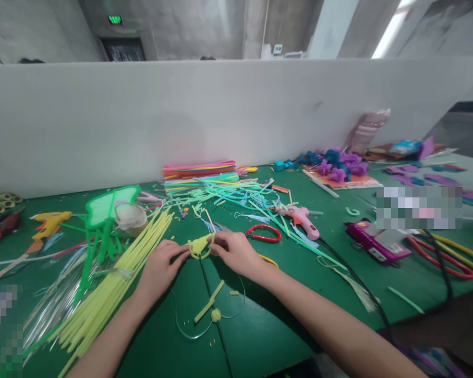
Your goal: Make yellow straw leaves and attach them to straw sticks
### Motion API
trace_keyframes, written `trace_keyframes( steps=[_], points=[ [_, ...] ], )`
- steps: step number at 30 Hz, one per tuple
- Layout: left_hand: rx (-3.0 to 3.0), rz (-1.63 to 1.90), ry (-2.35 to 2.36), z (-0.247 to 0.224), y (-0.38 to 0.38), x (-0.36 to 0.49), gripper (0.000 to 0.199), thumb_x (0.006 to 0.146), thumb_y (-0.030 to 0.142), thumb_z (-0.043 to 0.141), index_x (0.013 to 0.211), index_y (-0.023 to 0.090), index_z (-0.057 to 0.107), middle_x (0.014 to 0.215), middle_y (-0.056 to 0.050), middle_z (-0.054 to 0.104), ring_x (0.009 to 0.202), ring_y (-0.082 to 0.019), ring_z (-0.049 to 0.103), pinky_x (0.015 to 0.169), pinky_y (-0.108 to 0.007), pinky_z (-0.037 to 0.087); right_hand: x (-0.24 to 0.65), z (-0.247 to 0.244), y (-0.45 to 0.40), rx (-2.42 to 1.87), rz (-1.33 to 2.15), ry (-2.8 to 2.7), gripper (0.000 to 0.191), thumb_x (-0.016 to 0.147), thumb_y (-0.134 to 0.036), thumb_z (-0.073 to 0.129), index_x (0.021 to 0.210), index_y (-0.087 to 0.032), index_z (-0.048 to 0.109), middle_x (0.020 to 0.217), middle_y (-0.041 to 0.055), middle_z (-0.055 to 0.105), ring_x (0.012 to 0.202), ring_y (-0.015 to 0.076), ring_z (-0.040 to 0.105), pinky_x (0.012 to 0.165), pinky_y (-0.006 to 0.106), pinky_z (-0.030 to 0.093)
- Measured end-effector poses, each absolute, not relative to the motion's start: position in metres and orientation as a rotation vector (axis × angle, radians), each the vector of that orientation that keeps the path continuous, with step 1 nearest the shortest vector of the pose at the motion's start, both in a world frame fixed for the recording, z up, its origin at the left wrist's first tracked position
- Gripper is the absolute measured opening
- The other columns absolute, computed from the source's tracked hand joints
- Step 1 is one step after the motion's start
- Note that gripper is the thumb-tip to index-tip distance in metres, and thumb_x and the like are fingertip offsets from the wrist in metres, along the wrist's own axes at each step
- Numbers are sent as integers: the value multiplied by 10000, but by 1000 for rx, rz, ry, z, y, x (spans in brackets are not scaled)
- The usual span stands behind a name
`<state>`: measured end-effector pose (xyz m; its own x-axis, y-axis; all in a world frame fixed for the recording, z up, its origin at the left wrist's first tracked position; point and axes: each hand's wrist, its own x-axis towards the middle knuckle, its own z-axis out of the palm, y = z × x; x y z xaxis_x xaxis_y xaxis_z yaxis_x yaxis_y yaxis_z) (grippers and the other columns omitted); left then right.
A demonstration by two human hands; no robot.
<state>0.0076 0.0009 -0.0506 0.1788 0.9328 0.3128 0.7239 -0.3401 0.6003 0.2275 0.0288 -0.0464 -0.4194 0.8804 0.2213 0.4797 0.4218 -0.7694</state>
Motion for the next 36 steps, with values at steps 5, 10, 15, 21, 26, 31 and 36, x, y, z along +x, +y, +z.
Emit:
trace_keyframes(
  steps=[5, 10, 15, 21, 26, 31, 36],
  points=[
    [2345, 891, 1493, -51, 3, 5, 183, 874, 333, 581, 895, 215, 720, 905, -48, 724, 909, -230, 623, 839, -382, 482, 227, -45, 28, -1109, 792, -2071, 166, 853, -147, 570, 954, -198, 690, 816, 25, 712, 709, 152, 636, 656, 239, 438],
    [2326, 851, 1474, -56, 0, 10, 227, 938, 320, 475, 1052, 222, 646, 1154, -54, 689, 1095, -220, 605, 971, -388, 444, 226, -42, 25, -1064, 703, -2086, 146, 880, -166, 555, 943, -184, 685, 791, 25, 703, 666, 134, 602, 636, 229, 411],
    [2392, 776, 1495, -55, -4, 16, 234, 957, 313, 434, 1072, 227, 620, 1124, -48, 701, 1061, -223, 623, 945, -387, 456, 224, -45, 24, -1010, 618, -2132, 143, 886, -156, 543, 935, -178, 676, 775, 28, 690, 656, 132, 581, 620, 231, 396],
    [2474, 754, 1486, -52, -8, 20, 227, 961, 306, 427, 1068, 218, 607, 1077, -56, 708, 994, -220, 638, 890, -371, 474, 222, -51, 23, -954, 719, -2045, 255, 880, -158, 553, 1133, -185, 568, 842, 36, 704, 713, 144, 641, 669, 244, 463],
    [2541, 752, 1493, -54, -8, 22, 232, 962, 288, 425, 1086, 208, 604, 1074, -66, 709, 984, -224, 635, 887, -381, 471, 221, -51, 23, -941, 815, -1969, 175, 875, -164, 557, 1047, -184, 537, 843, 40, 699, 758, 152, 672, 685, 253, 496],
    [2548, 752, 1523, -56, -7, 24, 239, 965, 292, 408, 1078, 212, 602, 1061, -66, 710, 964, -222, 642, 885, -381, 471, 222, -51, 23, -963, 776, -2003, 64, 873, -182, 561, 937, -189, 569, 849, 36, 694, 738, 149, 655, 669, 252, 488],
    [2519, 756, 1530, -52, -8, 27, 235, 975, 293, 372, 1053, 220, 582, 1022, -58, 705, 923, -217, 635, 866, -376, 461, 222, -50, 22, -976, 764, -2035, 56, 872, -168, 556, 914, -187, 589, 818, 22, 697, 715, 136, 643, 661, 239, 470]
  ],
)
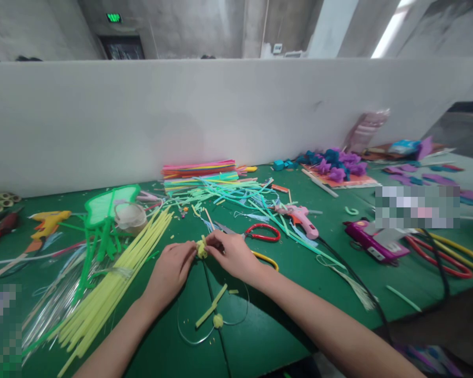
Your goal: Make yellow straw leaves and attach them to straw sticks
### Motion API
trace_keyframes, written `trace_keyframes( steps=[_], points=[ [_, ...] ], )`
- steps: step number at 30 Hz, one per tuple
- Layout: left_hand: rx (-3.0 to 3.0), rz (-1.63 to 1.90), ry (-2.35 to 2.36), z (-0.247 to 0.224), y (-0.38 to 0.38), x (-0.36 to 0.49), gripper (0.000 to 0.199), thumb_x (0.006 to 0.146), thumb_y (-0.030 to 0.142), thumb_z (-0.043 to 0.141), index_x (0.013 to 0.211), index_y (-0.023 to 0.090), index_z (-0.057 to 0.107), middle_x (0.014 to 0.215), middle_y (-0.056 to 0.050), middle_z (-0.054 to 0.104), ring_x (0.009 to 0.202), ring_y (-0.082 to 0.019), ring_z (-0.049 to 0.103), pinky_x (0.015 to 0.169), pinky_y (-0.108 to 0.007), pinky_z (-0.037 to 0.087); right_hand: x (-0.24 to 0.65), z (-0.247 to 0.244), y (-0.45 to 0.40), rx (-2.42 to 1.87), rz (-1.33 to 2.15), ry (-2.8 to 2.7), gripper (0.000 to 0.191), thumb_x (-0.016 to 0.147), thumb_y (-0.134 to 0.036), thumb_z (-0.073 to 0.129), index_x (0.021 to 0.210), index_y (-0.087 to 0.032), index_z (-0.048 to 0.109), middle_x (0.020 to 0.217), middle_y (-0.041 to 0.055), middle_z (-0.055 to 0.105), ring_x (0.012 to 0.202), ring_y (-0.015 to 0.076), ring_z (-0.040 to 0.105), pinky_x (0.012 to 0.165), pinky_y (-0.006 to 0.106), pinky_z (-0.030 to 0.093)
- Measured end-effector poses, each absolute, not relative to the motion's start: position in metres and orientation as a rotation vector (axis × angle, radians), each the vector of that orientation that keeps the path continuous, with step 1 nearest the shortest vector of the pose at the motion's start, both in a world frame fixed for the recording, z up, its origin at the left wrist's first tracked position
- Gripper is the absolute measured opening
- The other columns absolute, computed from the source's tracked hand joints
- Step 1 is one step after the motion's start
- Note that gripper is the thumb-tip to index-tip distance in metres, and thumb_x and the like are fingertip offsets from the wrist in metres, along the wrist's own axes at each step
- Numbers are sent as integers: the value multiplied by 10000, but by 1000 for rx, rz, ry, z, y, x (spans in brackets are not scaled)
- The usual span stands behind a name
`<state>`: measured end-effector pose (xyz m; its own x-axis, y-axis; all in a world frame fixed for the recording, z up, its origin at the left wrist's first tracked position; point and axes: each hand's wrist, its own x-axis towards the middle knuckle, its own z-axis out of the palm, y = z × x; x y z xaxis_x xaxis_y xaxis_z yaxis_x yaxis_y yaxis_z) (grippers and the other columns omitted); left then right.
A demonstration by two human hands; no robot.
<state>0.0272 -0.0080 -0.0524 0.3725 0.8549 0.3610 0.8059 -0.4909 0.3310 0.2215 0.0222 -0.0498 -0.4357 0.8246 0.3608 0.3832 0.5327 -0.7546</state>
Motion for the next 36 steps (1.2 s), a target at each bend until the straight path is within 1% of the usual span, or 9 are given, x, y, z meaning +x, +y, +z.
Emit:
trace_keyframes(
  steps=[6, 14, 16, 22, 26, 29, 32, 34, 36],
  points=[
    [2496, 775, 1565, -46, -10, 32, 208, 974, 295, 357, 973, 238, 557, 923, -30, 692, 851, -215, 630, 823, -355, 453, 221, -46, 21, -1005, 759, -2063, 53, 861, -158, 566, 896, -181, 598, 794, 20, 692, 676, 131, 627, 627, 231, 448],
    [2476, 736, 1583, -47, -11, 33, 222, 977, 302, 339, 962, 231, 549, 886, -33, 687, 844, -222, 622, 817, -360, 437, 221, -48, 22, -1029, 699, -2106, 62, 844, -149, 586, 892, -175, 615, 774, 16, 686, 679, 132, 621, 630, 225, 430],
    [2473, 736, 1575, -47, -11, 34, 232, 979, 308, 335, 965, 231, 553, 894, -33, 688, 838, -217, 624, 818, -360, 435, 221, -47, 22, -1031, 705, -2110, 69, 848, -149, 581, 901, -175, 616, 785, 18, 688, 688, 133, 624, 633, 224, 431],
    [2515, 700, 1536, -51, -9, 33, 246, 978, 292, 338, 1010, 222, 571, 999, -57, 695, 917, -224, 623, 861, -380, 425, 219, -45, 21, -988, 656, -2161, 89, 856, -133, 568, 912, -176, 623, 788, 24, 683, 694, 136, 615, 635, 219, 422],
    [2496, 740, 1534, -54, -6, 30, 241, 969, 295, 356, 983, 219, 585, 984, -59, 690, 913, -227, 619, 843, -378, 432, 218, -44, 19, -954, 562, -2223, 96, 866, -125, 541, 842, -167, 624, 791, 43, 675, 730, 149, 608, 668, 231, 417],
    [2436, 786, 1500, -55, -5, 29, 240, 970, 320, 360, 960, 218, 578, 955, -55, 677, 908, -224, 609, 831, -377, 436, 218, -42, 16, -927, 520, -2269, 146, 897, -163, 510, 803, -166, 622, 778, 48, 669, 719, 148, 594, 672, 237, 404],
    [2367, 815, 1474, -53, -5, 29, 244, 968, 350, 371, 931, 217, 573, 929, -56, 668, 898, -225, 604, 826, -382, 438, 218, -38, 14, -906, 532, -2282, 227, 939, -265, 480, 781, -167, 611, 731, 33, 647, 671, 135, 568, 625, 231, 373],
    [2328, 814, 1478, -52, -6, 30, 234, 958, 365, 402, 901, 217, 574, 905, -53, 669, 887, -230, 606, 829, -394, 439, 219, -36, 14, -913, 545, -2275, 285, 952, -313, 464, 744, -169, 597, 681, 15, 615, 630, 123, 539, 591, 228, 346],
    [2243, 870, 1500, -51, -7, 31, 190, 934, 376, 463, 924, 217, 567, 920, -52, 674, 900, -233, 616, 830, -394, 452, 219, -35, 15, -928, 555, -2250, 309, 961, -305, 445, 722, -169, 587, 662, 5, 592, 611, 113, 515, 578, 222, 331]
  ],
)
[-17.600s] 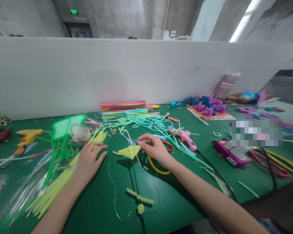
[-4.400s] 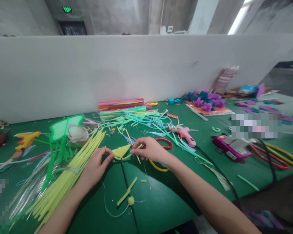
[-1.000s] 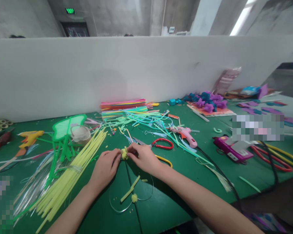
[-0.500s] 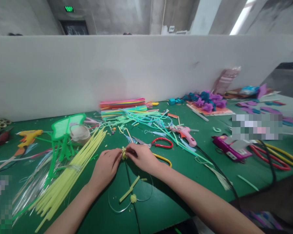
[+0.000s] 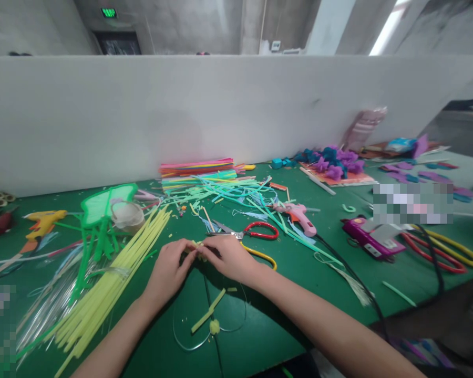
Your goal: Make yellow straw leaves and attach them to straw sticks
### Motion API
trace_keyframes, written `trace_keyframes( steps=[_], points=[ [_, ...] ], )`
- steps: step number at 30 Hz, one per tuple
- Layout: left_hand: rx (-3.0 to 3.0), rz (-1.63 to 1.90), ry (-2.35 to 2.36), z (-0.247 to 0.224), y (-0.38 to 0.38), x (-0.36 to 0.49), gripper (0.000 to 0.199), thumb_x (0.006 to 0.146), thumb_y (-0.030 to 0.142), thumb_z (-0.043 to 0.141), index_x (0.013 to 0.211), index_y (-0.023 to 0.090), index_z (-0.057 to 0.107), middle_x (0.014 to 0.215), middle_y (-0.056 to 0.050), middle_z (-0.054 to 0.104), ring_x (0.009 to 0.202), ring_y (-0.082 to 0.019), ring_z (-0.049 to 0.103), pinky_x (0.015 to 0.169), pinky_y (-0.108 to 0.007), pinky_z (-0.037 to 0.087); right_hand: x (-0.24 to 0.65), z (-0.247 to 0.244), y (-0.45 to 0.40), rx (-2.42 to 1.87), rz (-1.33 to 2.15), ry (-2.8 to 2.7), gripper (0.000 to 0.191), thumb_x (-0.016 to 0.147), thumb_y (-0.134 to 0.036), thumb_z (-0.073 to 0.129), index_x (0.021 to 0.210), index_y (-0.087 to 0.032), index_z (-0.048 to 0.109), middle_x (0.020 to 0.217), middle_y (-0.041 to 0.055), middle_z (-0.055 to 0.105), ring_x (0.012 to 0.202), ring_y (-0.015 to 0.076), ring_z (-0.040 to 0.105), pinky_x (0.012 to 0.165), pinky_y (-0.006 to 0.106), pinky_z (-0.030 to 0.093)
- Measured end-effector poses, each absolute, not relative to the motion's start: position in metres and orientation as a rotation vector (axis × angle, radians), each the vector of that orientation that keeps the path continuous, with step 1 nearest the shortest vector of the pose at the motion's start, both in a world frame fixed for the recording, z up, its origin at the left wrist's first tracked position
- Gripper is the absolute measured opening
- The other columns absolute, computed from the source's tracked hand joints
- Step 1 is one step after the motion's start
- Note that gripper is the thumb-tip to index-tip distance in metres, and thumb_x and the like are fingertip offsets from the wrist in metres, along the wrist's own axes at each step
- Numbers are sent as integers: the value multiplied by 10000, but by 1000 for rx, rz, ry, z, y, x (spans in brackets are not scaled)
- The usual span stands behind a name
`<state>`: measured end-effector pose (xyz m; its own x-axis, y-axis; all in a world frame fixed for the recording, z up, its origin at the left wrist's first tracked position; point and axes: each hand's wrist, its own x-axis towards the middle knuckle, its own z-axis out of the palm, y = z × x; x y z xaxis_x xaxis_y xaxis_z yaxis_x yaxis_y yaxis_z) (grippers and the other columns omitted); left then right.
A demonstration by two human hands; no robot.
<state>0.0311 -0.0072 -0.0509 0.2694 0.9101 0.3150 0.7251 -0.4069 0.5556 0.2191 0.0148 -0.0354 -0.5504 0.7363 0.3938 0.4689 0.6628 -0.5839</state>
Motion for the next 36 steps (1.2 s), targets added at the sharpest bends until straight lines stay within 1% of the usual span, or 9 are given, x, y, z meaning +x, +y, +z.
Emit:
trace_keyframes(
  steps=[3, 5, 7, 11, 15, 20, 25, 31, 36],
  points=[
    [2098, 1023, 1467, -49, -9, 32, 263, 893, 364, 551, 1117, 226, 532, 1083, -63, 668, 1015, -222, 614, 883, -376, 468, 219, -36, 15, -948, 574, -2218, 302, 961, -285, 441, 726, -171, 593, 663, 0, 581, 603, 106, 498, 572, 218, 325],
    [2145, 1056, 1410, -48, -9, 31, 286, 887, 344, 569, 1155, 244, 553, 1148, -56, 662, 1078, -216, 597, 961, -386, 434, 219, -37, 16, -937, 589, -2220, 282, 949, -288, 472, 729, -172, 604, 671, 0, 580, 617, 109, 503, 581, 218, 333],
    [2256, 1055, 1390, -47, -10, 30, 207, 890, 333, 568, 1069, 248, 624, 1099, -46, 689, 1060, -221, 605, 994, -405, 406, 219, -39, 17, -915, 611, -2210, 261, 935, -287, 504, 735, -169, 624, 693, 7, 584, 652, 114, 521, 605, 217, 355],
    [2291, 1125, 1411, -45, -11, 28, 164, 886, 329, 573, 973, 235, 675, 991, -41, 718, 971, -219, 634, 940, -386, 444, 219, -41, 20, -918, 675, -2125, 205, 909, -277, 555, 787, -165, 675, 742, 24, 600, 712, 124, 554, 642, 218, 397],
    [2228, 1156, 1414, -41, -14, 28, 140, 877, 319, 580, 909, 233, 685, 944, -37, 718, 933, -212, 640, 875, -350, 476, 219, -41, 22, -973, 805, -2056, 188, 903, -278, 557, 817, -177, 691, 716, 10, 642, 654, 114, 566, 600, 212, 402],
    [2205, 1046, 1460, -37, -16, 30, 123, 879, 290, 545, 897, 223, 646, 924, -32, 701, 903, -208, 636, 840, -346, 478, 221, -41, 23, -1020, 1088, -1882, 172, 895, -289, 547, 808, -175, 642, 684, 4, 673, 616, 120, 628, 607, 227, 479],
    [2335, 933, 1473, -39, -16, 30, 112, 863, 249, 528, 886, 217, 633, 951, -50, 682, 972, -234, 606, 886, -386, 453, 231, -36, 26, -995, 1288, -1850, 111, 871, -267, 574, 796, -185, 574, 711, 11, 697, 650, 137, 673, 623, 251, 532],
    [2400, 861, 1461, -43, -11, 18, 108, 890, 270, 519, 845, 214, 600, 1047, -70, 661, 1054, -248, 551, 963, -442, 403, 246, -29, 34, -1067, 1179, -1849, 116, 860, -280, 577, 813, -174, 581, 703, 5, 663, 599, 126, 632, 533, 222, 474],
    [2408, 822, 1473, -43, -10, 10, 110, 884, 257, 529, 804, 217, 594, 1092, -72, 649, 1094, -256, 531, 984, -470, 394, 259, -26, 37, -1175, 860, -2021, 136, 821, -288, 633, 757, -170, 656, 693, -2, 632, 625, 115, 542, 585, 234, 407]
  ],
)
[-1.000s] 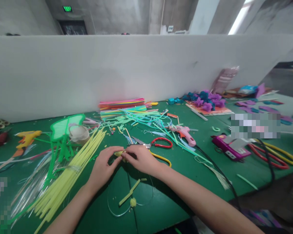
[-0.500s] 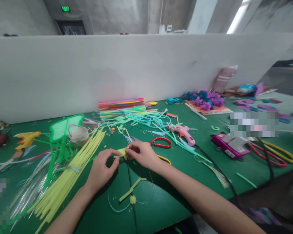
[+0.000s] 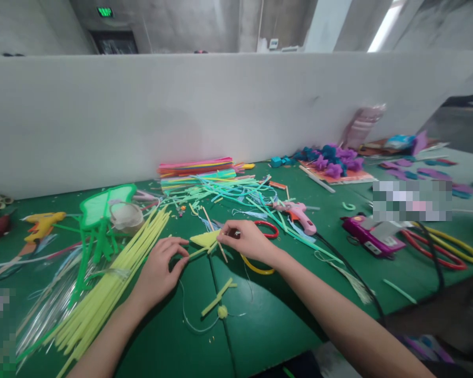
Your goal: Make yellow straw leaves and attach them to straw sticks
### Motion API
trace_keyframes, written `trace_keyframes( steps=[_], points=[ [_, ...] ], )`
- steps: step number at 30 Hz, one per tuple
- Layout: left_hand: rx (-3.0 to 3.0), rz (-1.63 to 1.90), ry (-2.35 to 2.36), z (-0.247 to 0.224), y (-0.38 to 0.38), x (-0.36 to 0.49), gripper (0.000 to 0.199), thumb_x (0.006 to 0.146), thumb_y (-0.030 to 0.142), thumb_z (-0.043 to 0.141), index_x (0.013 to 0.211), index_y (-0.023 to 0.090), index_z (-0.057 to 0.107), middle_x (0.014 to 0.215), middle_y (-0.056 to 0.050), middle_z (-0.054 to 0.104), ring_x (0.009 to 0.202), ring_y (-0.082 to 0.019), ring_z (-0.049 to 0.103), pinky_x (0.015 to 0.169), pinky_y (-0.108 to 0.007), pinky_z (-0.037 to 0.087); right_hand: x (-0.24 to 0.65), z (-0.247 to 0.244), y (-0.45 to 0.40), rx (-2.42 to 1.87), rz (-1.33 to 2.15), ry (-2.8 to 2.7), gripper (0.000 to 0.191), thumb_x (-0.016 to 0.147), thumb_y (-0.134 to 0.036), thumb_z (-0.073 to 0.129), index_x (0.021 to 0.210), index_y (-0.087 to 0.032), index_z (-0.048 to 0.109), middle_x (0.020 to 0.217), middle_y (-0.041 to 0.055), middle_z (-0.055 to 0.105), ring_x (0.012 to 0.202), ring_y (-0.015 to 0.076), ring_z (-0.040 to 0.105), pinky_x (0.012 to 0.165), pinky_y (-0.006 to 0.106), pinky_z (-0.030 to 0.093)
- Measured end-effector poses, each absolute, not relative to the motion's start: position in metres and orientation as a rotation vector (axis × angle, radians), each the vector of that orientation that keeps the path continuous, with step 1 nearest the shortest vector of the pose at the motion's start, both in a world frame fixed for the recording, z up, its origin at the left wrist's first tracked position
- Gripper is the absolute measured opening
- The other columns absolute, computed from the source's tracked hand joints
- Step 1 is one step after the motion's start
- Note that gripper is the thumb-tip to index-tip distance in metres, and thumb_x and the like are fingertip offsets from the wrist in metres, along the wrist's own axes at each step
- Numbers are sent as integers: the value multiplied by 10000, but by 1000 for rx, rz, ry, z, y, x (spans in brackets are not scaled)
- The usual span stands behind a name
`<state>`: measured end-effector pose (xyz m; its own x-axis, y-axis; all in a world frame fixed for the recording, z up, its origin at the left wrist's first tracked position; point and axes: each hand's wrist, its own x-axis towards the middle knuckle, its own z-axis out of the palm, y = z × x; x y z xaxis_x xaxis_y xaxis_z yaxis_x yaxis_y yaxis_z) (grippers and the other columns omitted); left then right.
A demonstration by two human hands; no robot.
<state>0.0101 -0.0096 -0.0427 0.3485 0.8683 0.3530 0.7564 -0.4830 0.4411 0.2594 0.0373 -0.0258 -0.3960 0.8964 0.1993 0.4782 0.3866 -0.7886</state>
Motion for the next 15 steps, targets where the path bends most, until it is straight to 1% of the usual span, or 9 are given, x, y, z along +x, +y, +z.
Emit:
trace_keyframes(
  steps=[3, 6, 9, 11, 15],
  points=[
    [2433, 825, 1475, -42, -10, 10, 117, 873, 239, 540, 777, 220, 603, 1099, -69, 648, 1105, -260, 531, 986, -477, 397, 266, -27, 37, -1197, 759, -2009, 138, 813, -296, 654, 757, -172, 671, 802, 26, 629, 704, 135, 537, 649, 266, 410],
    [2460, 834, 1477, -42, -10, 10, 119, 868, 222, 542, 769, 218, 608, 1107, -70, 643, 1120, -262, 530, 988, -479, 400, 268, -31, 37, -1221, 695, -1944, 116, 787, -288, 689, 736, -184, 689, 954, 59, 607, 918, 192, 539, 781, 323, 414],
    [2481, 816, 1450, -42, -11, 10, 121, 876, 212, 527, 784, 217, 606, 1116, -71, 644, 1161, -259, 516, 1008, -478, 391, 268, -35, 38, -1271, 666, -1878, 90, 759, -288, 720, 730, -203, 715, 1091, 81, 549, 1083, 244, 476, 866, 379, 398],
    [2485, 804, 1428, -41, -12, 11, 119, 881, 210, 517, 796, 217, 600, 1126, -69, 645, 1181, -256, 508, 1019, -478, 385, 268, -37, 39, -1292, 652, -1851, 84, 758, -292, 723, 741, -210, 725, 1137, 86, 518, 1127, 258, 450, 900, 404, 387],
    [2502, 746, 1417, -38, -13, 14, 108, 882, 199, 501, 808, 212, 578, 1125, -73, 644, 1159, -254, 516, 1002, -478, 394, 268, -37, 39, -1285, 650, -1846, 100, 770, -311, 716, 757, -212, 727, 1126, 83, 518, 1126, 253, 453, 959, 433, 362]
  ],
)
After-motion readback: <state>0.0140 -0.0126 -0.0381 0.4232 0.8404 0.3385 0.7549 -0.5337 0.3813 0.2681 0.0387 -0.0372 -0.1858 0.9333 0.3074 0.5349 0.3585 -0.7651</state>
